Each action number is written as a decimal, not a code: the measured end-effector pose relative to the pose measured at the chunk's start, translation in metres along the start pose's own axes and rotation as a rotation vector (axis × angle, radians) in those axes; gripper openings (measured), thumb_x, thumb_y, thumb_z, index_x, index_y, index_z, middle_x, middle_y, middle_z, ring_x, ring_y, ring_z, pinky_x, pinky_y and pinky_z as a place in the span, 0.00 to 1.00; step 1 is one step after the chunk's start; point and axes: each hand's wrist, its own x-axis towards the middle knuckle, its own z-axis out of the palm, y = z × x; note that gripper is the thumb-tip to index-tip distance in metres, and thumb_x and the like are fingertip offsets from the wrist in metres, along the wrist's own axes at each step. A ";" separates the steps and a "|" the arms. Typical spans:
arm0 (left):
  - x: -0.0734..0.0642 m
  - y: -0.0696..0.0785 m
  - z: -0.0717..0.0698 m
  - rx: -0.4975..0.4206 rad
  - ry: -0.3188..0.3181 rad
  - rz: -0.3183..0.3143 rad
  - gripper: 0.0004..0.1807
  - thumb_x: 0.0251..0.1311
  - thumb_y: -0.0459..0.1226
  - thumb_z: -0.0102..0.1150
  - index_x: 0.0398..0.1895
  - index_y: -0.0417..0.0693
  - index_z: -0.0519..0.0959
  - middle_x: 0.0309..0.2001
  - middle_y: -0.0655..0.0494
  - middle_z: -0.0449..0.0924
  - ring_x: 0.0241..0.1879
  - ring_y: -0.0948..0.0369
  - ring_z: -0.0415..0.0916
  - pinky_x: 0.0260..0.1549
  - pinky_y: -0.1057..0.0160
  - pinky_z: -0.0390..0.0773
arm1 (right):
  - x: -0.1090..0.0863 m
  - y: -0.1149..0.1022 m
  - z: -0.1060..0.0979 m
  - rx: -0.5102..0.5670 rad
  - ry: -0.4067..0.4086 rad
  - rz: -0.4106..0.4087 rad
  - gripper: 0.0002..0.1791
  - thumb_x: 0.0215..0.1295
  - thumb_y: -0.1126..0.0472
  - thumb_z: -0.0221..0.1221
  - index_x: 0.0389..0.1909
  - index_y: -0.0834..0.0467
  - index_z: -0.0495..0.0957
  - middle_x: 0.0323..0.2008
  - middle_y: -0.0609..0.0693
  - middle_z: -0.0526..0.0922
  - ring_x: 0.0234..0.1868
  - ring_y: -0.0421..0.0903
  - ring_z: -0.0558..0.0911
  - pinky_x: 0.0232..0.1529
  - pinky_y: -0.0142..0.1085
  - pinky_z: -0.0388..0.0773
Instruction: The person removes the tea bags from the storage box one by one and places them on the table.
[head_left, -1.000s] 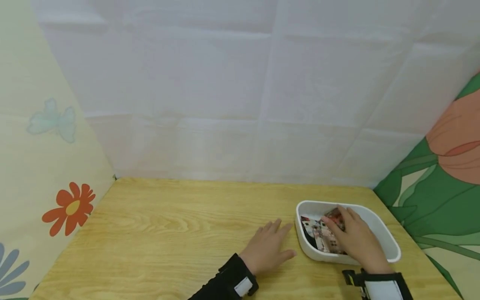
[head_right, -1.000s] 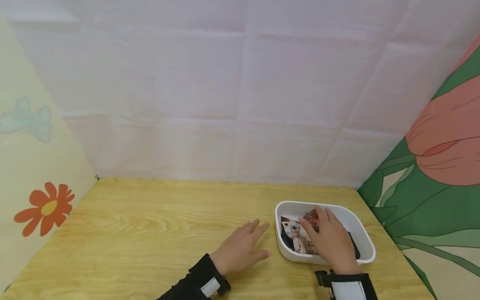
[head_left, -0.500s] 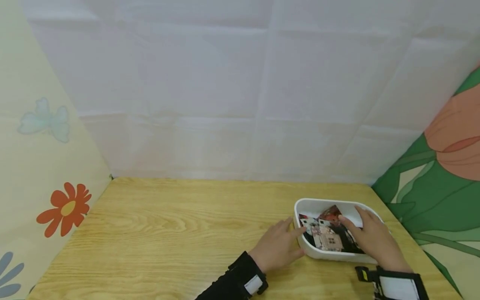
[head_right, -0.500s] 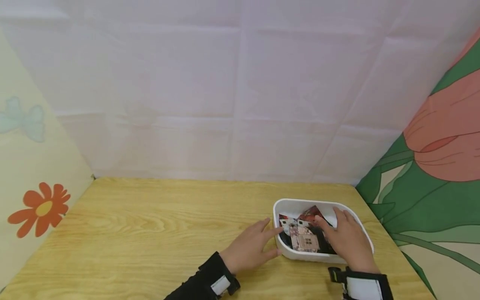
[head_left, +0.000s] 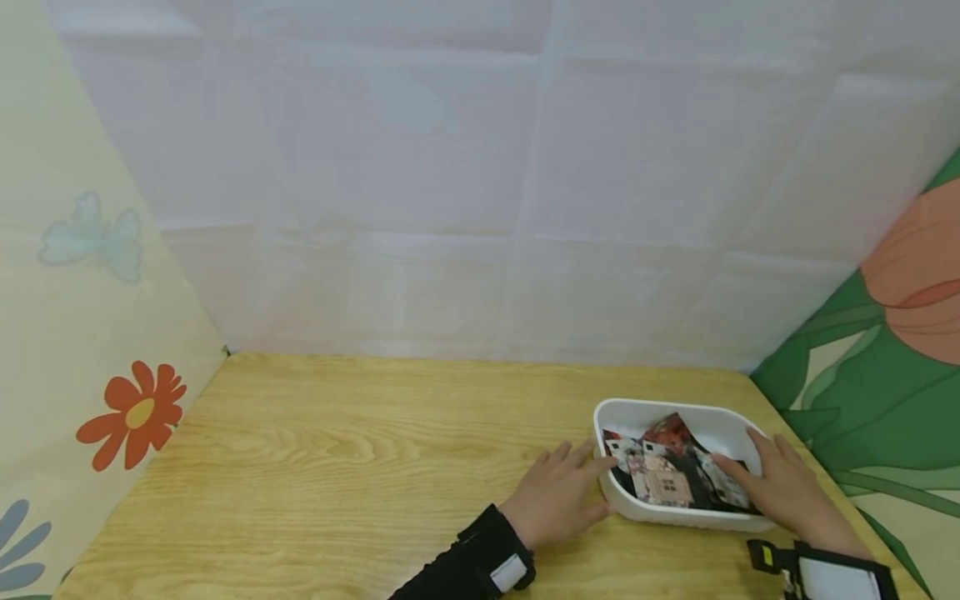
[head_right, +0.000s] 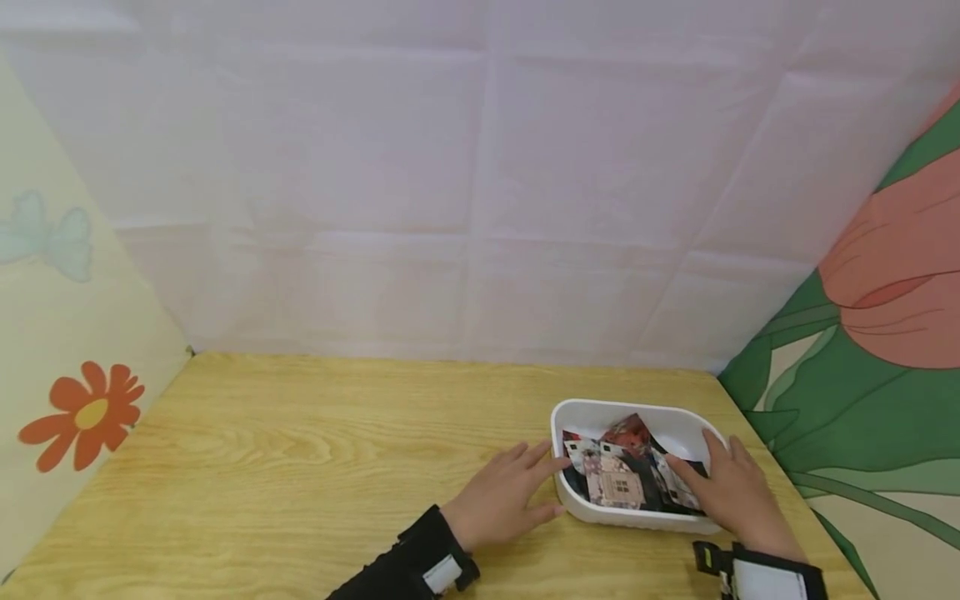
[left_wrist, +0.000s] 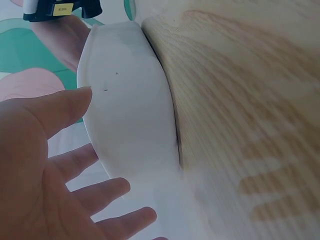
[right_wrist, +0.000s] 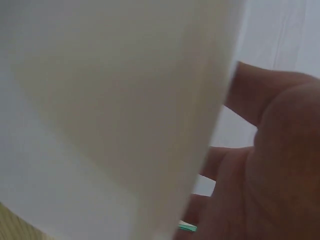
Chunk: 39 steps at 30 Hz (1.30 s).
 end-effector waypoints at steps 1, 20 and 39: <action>0.000 0.000 0.000 0.002 -0.001 -0.001 0.33 0.64 0.60 0.49 0.72 0.70 0.62 0.74 0.58 0.54 0.70 0.49 0.60 0.61 0.49 0.64 | 0.000 0.001 0.000 0.009 -0.010 0.003 0.53 0.70 0.34 0.41 0.66 0.84 0.45 0.58 0.91 0.45 0.59 0.85 0.48 0.51 0.71 0.54; -0.003 0.002 -0.004 0.078 0.044 0.026 0.30 0.64 0.57 0.52 0.68 0.61 0.68 0.70 0.53 0.63 0.63 0.61 0.69 0.56 0.56 0.70 | 0.005 -0.005 0.009 0.060 -0.043 0.141 0.60 0.65 0.28 0.41 0.65 0.84 0.38 0.47 0.85 0.55 0.44 0.75 0.68 0.35 0.57 0.72; -0.019 -0.003 -0.024 0.132 0.137 0.011 0.11 0.67 0.46 0.50 0.29 0.55 0.78 0.20 0.66 0.71 0.19 0.71 0.64 0.21 0.70 0.61 | 0.008 -0.025 0.009 0.055 -0.042 0.059 0.42 0.67 0.52 0.52 0.61 0.86 0.50 0.49 0.84 0.66 0.48 0.73 0.72 0.44 0.59 0.71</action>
